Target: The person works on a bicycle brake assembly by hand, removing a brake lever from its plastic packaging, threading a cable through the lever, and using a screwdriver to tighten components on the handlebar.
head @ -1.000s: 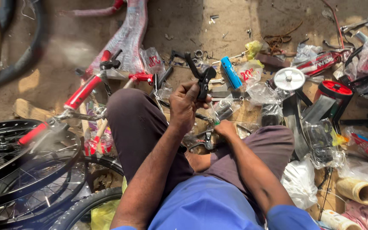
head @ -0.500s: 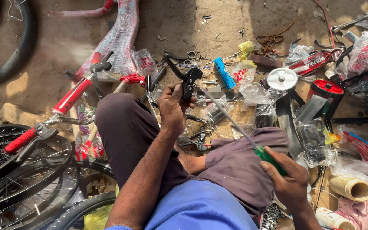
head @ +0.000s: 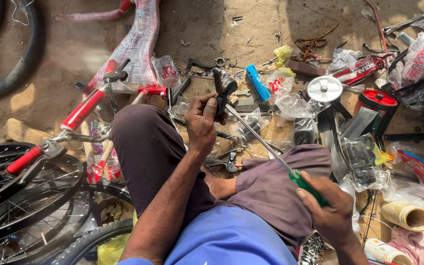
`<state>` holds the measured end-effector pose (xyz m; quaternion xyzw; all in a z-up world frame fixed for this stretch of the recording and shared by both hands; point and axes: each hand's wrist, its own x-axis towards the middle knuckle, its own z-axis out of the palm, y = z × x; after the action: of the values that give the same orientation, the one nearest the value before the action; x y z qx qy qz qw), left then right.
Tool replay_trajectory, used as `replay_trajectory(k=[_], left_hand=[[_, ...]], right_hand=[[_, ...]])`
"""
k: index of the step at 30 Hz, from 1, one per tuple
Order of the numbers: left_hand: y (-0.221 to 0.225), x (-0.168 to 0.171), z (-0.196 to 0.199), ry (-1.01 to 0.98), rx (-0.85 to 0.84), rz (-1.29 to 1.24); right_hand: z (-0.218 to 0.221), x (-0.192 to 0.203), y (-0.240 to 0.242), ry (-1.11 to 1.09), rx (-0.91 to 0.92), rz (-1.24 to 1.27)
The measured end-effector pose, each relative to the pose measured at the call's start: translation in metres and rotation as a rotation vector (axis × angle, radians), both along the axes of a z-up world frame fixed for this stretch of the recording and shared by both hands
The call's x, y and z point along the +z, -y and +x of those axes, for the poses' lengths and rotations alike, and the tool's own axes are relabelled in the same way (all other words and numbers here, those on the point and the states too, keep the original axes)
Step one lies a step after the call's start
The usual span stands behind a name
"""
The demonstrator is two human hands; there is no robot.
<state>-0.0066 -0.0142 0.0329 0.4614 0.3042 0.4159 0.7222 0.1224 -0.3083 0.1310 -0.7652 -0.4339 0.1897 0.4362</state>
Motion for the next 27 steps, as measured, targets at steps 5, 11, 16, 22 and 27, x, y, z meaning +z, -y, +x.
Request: replay_trajectory(k=[5, 11, 16, 22, 27], left_hand=[[0.003, -0.002, 0.002, -0.089, -0.01, 0.17], [0.013, -0.001, 0.009, -0.271, -0.061, 0.166], [0.022, -0.003, 0.018, -0.428, 0.049, 0.035], [0.048, 0.005, 0.011, -0.603, -0.24, 0.409], [0.069, 0.033, -0.016, -0.624, -0.553, 0.866]], right_hand=[[0.022, -0.001, 0.003, -0.029, 0.003, -0.195], [0.033, -0.062, 0.007, 0.75, -0.148, -0.352], [0.065, -0.145, -0.028, 0.653, -0.283, -0.651], [0.014, -0.153, -0.086, -0.979, -0.052, -0.023], [0.001, -0.164, -0.125, -1.693, -0.213, 0.4]])
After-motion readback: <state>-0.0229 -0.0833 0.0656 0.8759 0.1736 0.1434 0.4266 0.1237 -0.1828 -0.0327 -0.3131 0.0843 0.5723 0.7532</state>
